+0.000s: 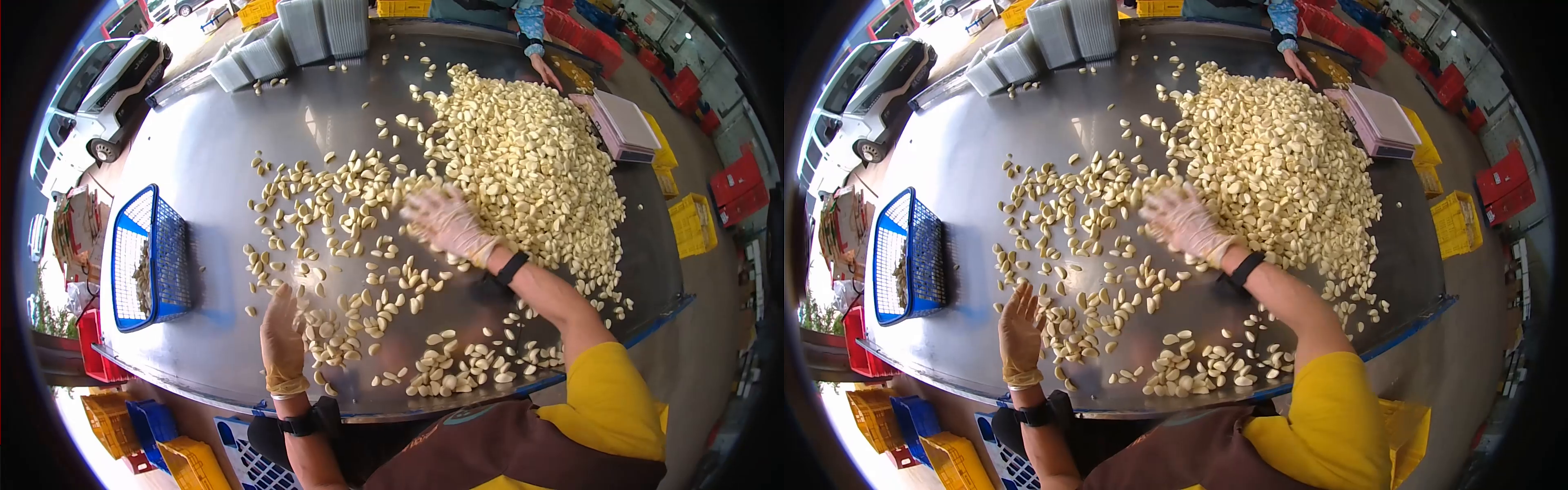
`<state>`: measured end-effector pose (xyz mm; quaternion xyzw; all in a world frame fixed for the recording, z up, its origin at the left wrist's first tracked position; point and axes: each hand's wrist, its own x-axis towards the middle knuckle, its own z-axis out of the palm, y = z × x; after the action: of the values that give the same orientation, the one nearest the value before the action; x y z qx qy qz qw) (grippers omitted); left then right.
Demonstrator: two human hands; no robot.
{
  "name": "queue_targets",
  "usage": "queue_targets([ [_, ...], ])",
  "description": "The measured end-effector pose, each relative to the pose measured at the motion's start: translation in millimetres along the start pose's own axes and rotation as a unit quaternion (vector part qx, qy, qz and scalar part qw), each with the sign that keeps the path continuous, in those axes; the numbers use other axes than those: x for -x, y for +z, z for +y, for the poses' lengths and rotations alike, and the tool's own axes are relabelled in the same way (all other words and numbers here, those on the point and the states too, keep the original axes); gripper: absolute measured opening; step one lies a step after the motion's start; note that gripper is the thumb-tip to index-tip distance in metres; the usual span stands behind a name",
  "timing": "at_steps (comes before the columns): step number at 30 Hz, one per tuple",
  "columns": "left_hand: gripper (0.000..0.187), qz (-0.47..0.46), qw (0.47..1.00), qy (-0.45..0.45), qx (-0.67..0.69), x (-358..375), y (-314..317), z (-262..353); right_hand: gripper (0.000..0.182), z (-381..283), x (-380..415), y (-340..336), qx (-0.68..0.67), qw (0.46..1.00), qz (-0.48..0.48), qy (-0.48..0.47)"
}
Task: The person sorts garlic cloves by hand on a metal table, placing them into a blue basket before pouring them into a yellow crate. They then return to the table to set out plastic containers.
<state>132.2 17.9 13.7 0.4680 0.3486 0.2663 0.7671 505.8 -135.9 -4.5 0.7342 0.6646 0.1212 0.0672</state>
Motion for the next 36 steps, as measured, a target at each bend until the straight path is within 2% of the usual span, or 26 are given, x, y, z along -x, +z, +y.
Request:
queue_targets([
  [1, 0.052, 0.014, 0.999, -0.007, 0.037, 2.5, 6.5, 8.8, 0.054, 29.9, 8.9, 15.5, 0.000, 0.997, 0.002, 0.076],
  [2, 0.052, 0.025, 0.997, -0.010, 0.074, 4.4, 10.1, 15.3, 0.056, 61.9, 23.1, 17.1, 0.008, 0.995, 0.008, 0.096],
  [3, 0.053, 0.011, 0.998, 0.007, 0.068, 6.5, 9.6, 16.3, 0.056, 84.1, 32.3, -4.3, 0.069, 0.986, -0.070, 0.132],
  [6, 0.054, 0.022, 0.997, 0.002, 0.070, 9.3, 6.6, 21.3, 0.062, 144.7, 71.7, -10.1, 0.118, 0.963, -0.088, 0.224],
  [7, 0.053, 0.026, 0.998, 0.006, 0.065, 11.1, 4.8, 25.0, 0.062, 150.6, 75.7, -18.8, 0.121, 0.963, -0.086, 0.224],
  [9, 0.054, 0.044, 0.994, 0.022, 0.098, 17.0, 1.8, 34.6, 0.069, 155.4, 79.6, -31.3, 0.102, 0.878, -0.122, 0.451],
  [11, 0.057, 0.069, 0.988, 0.044, 0.128, 19.8, -1.2, 40.3, 0.073, 130.4, 64.8, -30.4, 0.137, 0.876, -0.116, 0.448],
  [13, 0.055, 0.065, 0.989, 0.050, 0.121, 20.4, -4.4, 42.1, 0.078, 75.7, 39.7, -3.3, 0.000, 0.954, 0.055, 0.295],
  [15, 0.053, 0.071, 0.991, 0.043, 0.109, 19.9, -7.9, 41.1, 0.078, -8.6, -13.8, -22.6, -0.107, 0.987, 0.011, 0.118],
  [16, 0.053, 0.064, 0.991, 0.044, 0.105, 19.3, -7.7, 39.5, 0.072, -49.4, -40.4, -11.6, -0.080, 0.996, 0.029, 0.029],
  [17, 0.053, 0.068, 0.990, 0.031, 0.116, 17.8, -8.3, 37.9, 0.068, -87.4, -63.6, -2.4, -0.172, 0.982, 0.070, -0.030],
  [18, 0.053, 0.072, 0.989, 0.018, 0.126, 16.4, -9.7, 37.4, 0.063, -118.1, -93.1, -5.6, -0.196, 0.978, -0.009, -0.066],
  [19, 0.052, 0.067, 0.989, 0.019, 0.128, 16.4, -10.0, 36.8, 0.057, -135.5, -117.2, -11.3, -0.235, 0.969, -0.021, -0.077],
  [20, 0.052, 0.065, 0.990, 0.018, 0.124, 15.5, -10.3, 36.9, 0.057, -140.7, -138.3, -4.8, -0.238, 0.968, -0.019, -0.073],
  [22, 0.052, 0.060, 0.990, 0.020, 0.123, 14.9, -11.4, 36.0, 0.052, -128.6, -172.9, 19.9, -0.203, 0.978, 0.044, -0.029],
  [26, 0.051, 0.068, 0.988, 0.025, 0.133, 16.0, -10.6, 38.3, 0.049, -55.4, -165.5, 35.6, -0.015, 0.987, 0.025, 0.160],
  [28, 0.050, 0.058, 0.990, 0.041, 0.124, 16.4, -8.5, 39.8, 0.050, -16.5, -124.5, 24.5, -0.038, 0.973, -0.069, 0.217],
  [30, 0.048, 0.068, 0.989, 0.037, 0.127, 15.2, -5.7, 40.3, 0.053, 1.8, -55.0, 34.4, -0.118, 0.973, 0.046, 0.191],
  [32, 0.046, 0.080, 0.988, 0.029, 0.132, 13.0, -2.4, 31.9, 0.052, 23.8, 8.3, 6.4, -0.240, 0.949, 0.172, 0.112],
  [34, 0.044, 0.042, 0.990, 0.042, 0.126, 9.5, 0.7, 15.5, 0.045, 52.3, 62.6, 2.4, -0.288, 0.922, 0.073, 0.250],
  [35, 0.039, 0.036, 0.993, 0.032, 0.110, 10.6, 19.3, 13.8, 0.039, 59.6, 82.2, 7.9, -0.293, 0.916, 0.075, 0.264],
  [36, 0.036, 0.014, 0.993, -0.018, 0.117, 10.8, 37.2, 10.8, 0.035, 62.2, 94.4, 12.2, -0.296, 0.910, 0.080, 0.278],
])
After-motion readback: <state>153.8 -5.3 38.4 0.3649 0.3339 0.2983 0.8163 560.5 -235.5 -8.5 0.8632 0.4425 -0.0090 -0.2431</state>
